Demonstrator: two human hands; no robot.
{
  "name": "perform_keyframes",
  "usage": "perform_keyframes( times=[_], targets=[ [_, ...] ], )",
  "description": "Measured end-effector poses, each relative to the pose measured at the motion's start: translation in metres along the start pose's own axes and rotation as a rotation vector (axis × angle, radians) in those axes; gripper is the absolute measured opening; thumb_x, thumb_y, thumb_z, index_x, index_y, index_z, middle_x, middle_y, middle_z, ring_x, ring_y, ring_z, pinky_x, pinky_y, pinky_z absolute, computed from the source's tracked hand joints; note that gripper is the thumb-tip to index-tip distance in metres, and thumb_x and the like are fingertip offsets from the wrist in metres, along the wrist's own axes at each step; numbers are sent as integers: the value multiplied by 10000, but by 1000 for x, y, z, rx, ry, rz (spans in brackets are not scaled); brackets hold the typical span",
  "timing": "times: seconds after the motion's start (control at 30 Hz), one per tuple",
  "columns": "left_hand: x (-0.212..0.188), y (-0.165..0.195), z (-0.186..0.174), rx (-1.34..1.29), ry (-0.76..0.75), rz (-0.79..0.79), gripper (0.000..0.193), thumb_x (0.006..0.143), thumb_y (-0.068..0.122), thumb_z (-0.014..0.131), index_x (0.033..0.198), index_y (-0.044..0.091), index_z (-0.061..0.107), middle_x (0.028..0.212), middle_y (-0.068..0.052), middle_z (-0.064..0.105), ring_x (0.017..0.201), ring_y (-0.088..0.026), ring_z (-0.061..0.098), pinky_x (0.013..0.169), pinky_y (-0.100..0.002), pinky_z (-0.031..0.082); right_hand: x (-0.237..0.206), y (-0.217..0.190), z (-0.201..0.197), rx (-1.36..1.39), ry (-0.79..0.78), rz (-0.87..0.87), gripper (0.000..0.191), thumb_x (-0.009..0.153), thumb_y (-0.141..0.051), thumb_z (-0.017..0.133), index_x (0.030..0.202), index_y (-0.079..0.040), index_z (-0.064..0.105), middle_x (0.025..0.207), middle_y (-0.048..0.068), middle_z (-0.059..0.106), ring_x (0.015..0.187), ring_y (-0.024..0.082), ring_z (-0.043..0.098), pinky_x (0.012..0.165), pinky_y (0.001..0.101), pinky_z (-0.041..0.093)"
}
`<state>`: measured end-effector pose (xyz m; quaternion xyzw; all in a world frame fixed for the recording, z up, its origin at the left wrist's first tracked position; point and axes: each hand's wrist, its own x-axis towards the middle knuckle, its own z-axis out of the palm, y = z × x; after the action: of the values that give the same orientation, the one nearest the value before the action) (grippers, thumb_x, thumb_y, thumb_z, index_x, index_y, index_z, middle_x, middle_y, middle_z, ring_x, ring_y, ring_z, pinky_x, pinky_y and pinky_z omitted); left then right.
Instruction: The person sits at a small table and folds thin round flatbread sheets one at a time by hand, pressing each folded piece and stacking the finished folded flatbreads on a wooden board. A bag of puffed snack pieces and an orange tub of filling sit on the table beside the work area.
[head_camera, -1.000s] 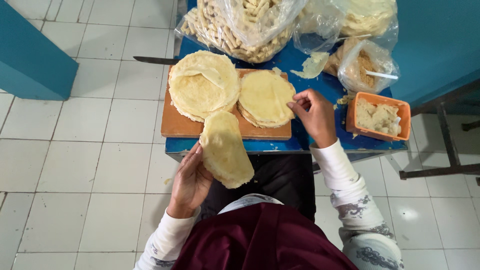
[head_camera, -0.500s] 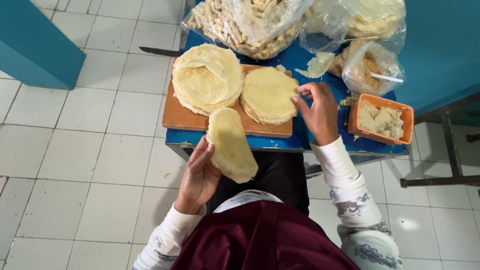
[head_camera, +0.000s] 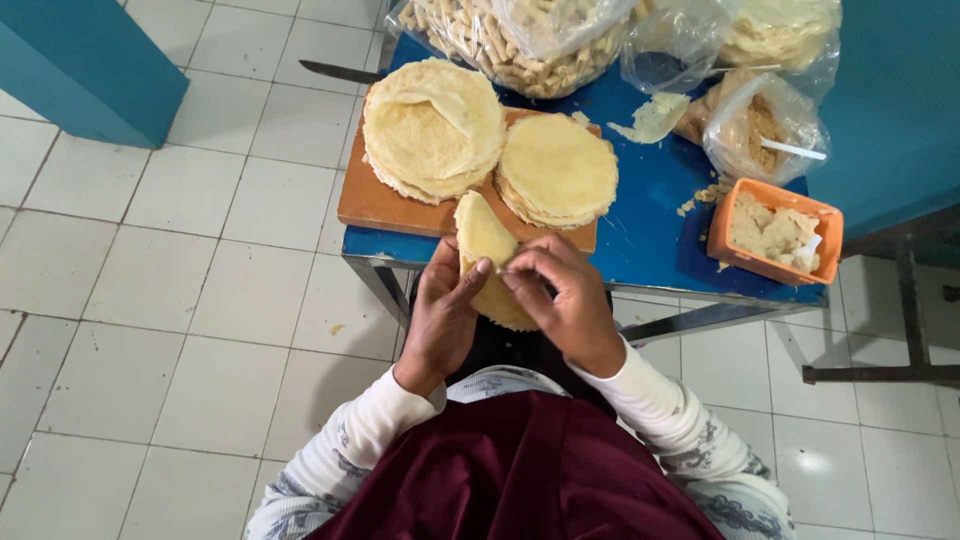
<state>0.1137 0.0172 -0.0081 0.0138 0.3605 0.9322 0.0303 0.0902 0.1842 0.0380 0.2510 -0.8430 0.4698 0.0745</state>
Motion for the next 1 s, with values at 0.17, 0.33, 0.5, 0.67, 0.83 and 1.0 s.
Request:
perform_keyframes(
  times=[0.17, 0.33, 0.5, 0.67, 0.83, 1.0],
  targets=[
    [2, -8, -2, 183, 27, 39, 231, 1037, 112, 648, 1228, 8, 570, 1146, -61, 673, 1050, -111, 631, 942, -281, 513, -4, 35, -6, 533, -137, 253, 134, 1002, -137, 673, 1019, -6, 700, 1016, 16, 658, 910, 95, 603, 823, 247, 498],
    [3, -5, 2, 276, 32, 63, 240, 1029, 126, 657, 1215, -10, 590, 1098, -60, 695, 1006, -102, 644, 910, -270, 522, -7, 51, -7, 791, -156, 320, 193, 1027, -146, 662, 1057, 37, 714, 1059, 42, 684, 918, 110, 602, 839, 259, 505],
    [4, -4, 9, 263, 18, 92, 361, 963, 119, 692, 1273, 10, 542, 1160, -43, 688, 1069, -93, 658, 945, -250, 540, -7, 51, -7, 827, -153, 358, 173, 976, -135, 704, 1041, 25, 716, 1027, 62, 707, 875, 133, 672, 802, 286, 558],
    [4, -8, 8, 387, 11, 117, 383, 926, 59, 742, 1234, 5, 520, 1107, -102, 699, 1000, -121, 678, 850, -262, 563, -9, 47, -6, 819, -132, 324, 162, 980, -134, 727, 1024, 20, 703, 998, 68, 701, 853, 145, 676, 797, 287, 552],
    [3, -14, 0, 377, 2, 113, 238, 985, 63, 711, 1165, -11, 573, 1081, -88, 686, 980, -100, 663, 834, -252, 554, -10, 41, -5, 800, -112, 350, 178, 995, -158, 710, 1028, 17, 705, 975, 68, 694, 847, 151, 681, 798, 291, 565],
    [2, -15, -2, 493, -38, 221, 169, 1033, 58, 712, 1126, -14, 590, 1055, -52, 637, 974, -68, 611, 856, -237, 528, -11, 34, -3, 802, -75, 372, 201, 998, -187, 681, 1049, 7, 701, 1003, 64, 714, 847, 149, 700, 793, 302, 582]
  ],
)
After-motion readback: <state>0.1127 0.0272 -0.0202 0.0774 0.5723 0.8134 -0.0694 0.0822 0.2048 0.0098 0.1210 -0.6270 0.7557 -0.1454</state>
